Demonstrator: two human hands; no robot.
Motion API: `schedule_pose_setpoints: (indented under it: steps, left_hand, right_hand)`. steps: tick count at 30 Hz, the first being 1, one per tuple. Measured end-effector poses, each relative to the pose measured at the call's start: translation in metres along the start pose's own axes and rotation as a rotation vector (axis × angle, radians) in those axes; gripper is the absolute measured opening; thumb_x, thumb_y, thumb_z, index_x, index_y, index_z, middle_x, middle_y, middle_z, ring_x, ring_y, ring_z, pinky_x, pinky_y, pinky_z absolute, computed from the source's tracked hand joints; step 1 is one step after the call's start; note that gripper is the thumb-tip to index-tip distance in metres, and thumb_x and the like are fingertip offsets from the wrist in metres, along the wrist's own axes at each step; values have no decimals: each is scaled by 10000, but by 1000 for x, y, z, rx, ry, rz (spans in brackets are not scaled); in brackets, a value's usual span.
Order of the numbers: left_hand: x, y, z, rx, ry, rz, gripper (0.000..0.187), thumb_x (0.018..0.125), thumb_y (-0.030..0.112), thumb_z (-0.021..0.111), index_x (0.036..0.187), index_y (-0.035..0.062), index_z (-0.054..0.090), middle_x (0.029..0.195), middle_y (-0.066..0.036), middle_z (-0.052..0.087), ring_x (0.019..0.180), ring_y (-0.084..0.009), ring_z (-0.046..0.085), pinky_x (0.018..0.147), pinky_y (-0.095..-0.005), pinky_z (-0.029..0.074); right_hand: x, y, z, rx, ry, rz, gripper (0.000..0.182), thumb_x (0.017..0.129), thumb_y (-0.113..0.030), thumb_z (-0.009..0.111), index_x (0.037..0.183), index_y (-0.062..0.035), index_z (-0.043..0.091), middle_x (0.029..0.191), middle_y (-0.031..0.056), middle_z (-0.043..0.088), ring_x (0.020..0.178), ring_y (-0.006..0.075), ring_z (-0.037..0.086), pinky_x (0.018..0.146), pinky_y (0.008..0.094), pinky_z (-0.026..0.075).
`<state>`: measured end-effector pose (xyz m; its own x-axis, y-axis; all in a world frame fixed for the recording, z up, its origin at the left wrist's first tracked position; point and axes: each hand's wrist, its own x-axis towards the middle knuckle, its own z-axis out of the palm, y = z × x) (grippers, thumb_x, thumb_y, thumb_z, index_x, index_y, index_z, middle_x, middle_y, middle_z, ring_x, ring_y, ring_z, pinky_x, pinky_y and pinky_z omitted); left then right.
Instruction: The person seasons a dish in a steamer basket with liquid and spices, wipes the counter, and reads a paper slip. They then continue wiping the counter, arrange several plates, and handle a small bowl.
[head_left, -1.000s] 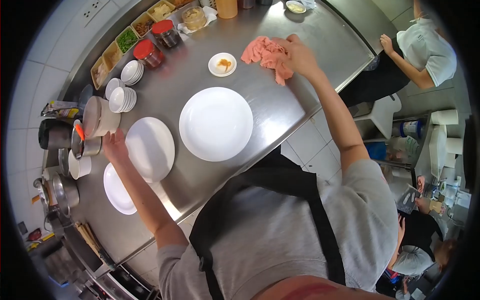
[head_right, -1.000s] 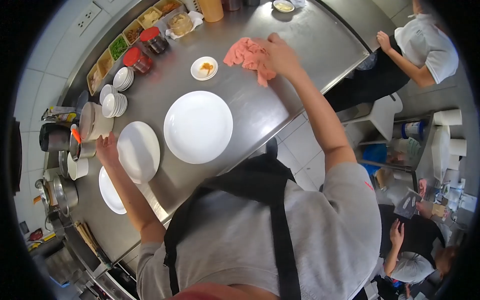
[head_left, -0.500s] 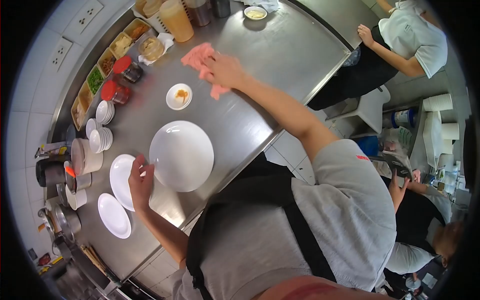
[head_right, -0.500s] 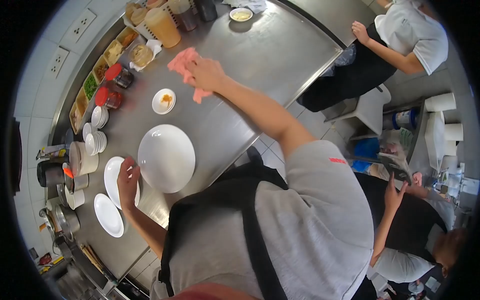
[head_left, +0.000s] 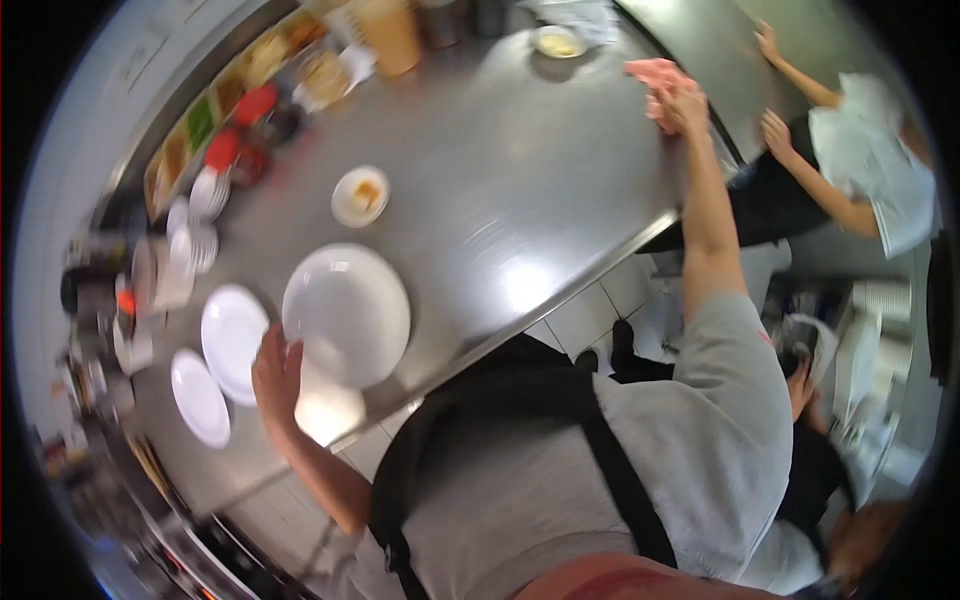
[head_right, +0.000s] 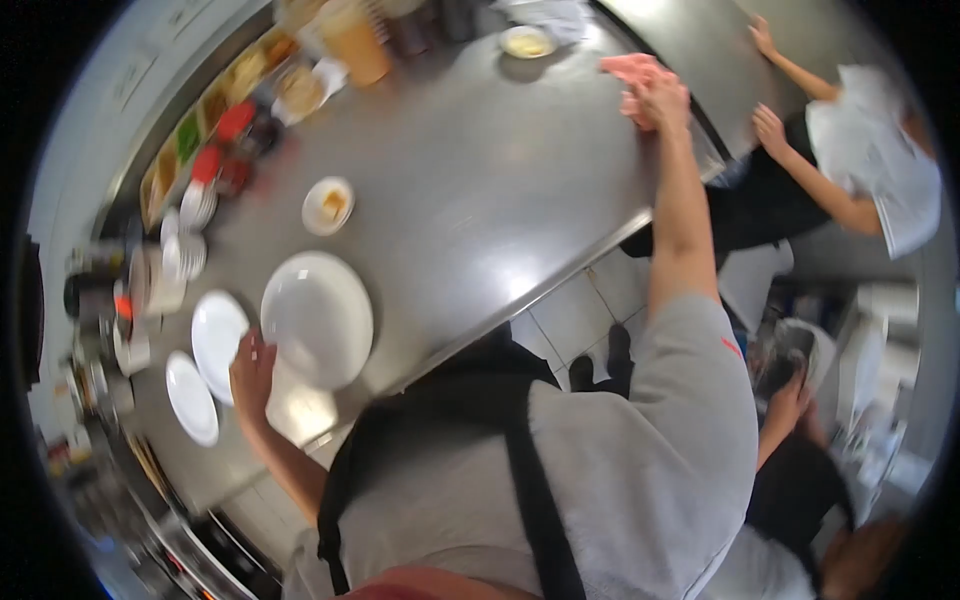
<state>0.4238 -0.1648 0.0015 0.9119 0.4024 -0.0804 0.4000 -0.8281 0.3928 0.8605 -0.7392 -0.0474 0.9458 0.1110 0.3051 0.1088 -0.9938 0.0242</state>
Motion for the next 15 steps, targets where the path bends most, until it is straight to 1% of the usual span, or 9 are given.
schedule_pose_setpoints:
  steps: [2, 3, 5, 6, 7, 8, 9, 10, 15]
  left_hand:
    - [-7, 8, -2, -3, 33, -69, 431, 791, 191, 609, 1165, 2, 506, 1003, -181, 611, 870, -305, 607, 747, -376, 472]
    - [-9, -3, 1, -18, 41, -33, 435, 785, 207, 610, 1155, -1, 515, 1005, -191, 608, 880, -314, 606, 763, -382, 468]
    - [-14, -3, -6, -164, 54, -124, 438, 769, 228, 627, 1133, 2, 531, 974, -195, 615, 862, -319, 603, 756, -395, 463]
    - [-15, -8, -9, -109, 79, -83, 417, 760, 242, 640, 1092, 6, 553, 941, -184, 623, 844, -322, 601, 728, -403, 464]
    - [-19, -25, -1, -118, 198, 31, 390, 750, 251, 650, 1058, 24, 573, 878, -174, 634, 820, -329, 600, 710, -406, 464]
    - [-25, -16, -17, -110, 178, -53, 334, 749, 241, 648, 1012, 42, 588, 813, -162, 641, 783, -334, 605, 691, -410, 467]
    - [-31, -26, -21, -161, 247, -23, 248, 751, 187, 641, 929, 23, 588, 659, -127, 605, 621, -280, 587, 596, -363, 446]
    - [-37, -36, -27, -168, 315, -24, 189, 757, 173, 635, 857, 23, 580, 608, -112, 583, 559, -264, 561, 560, -355, 431]
    - [-70, -110, -59, -205, 535, -37, 97, 759, 84, 609, 832, 25, 585, 665, -111, 587, 580, -238, 564, 567, -334, 439]
  right_hand:
    - [-6, -5, 28, 268, 42, 60, 505, 842, -490, 443, 1069, -59, 574, 1105, 158, 573, 1076, 302, 505, 881, 427, 409]
    - [-9, -11, 35, 210, 64, -71, 502, 841, -499, 443, 1066, -69, 573, 1055, 170, 592, 1032, 308, 531, 850, 434, 419]
    - [-45, -61, 5, 178, -130, -43, 513, 835, -506, 456, 1112, -84, 548, 1038, 183, 582, 960, 342, 561, 796, 429, 433]
    - [-60, -72, 12, 219, 1, -125, 486, 832, -495, 471, 1112, -105, 552, 1039, 169, 583, 946, 352, 555, 779, 422, 434]
    - [-80, -91, 1, 265, -36, -151, 462, 834, -488, 476, 1111, -126, 552, 1029, 161, 587, 936, 353, 555, 772, 422, 433]
    - [-101, -108, -6, 295, -22, -178, 449, 837, -474, 483, 1113, -125, 545, 1001, 166, 587, 928, 357, 554, 757, 427, 435]
    - [-123, -132, -22, 271, 9, -277, 435, 839, -460, 484, 1101, -119, 550, 975, 174, 586, 910, 360, 557, 740, 427, 438]
    - [-148, -157, -38, 245, 51, -358, 421, 841, -446, 486, 1089, -112, 555, 949, 182, 585, 891, 362, 559, 723, 428, 442]
    - [-250, -250, -90, 304, -153, -374, 324, 844, -366, 493, 934, -70, 589, 836, 183, 594, 771, 374, 572, 647, 419, 448]
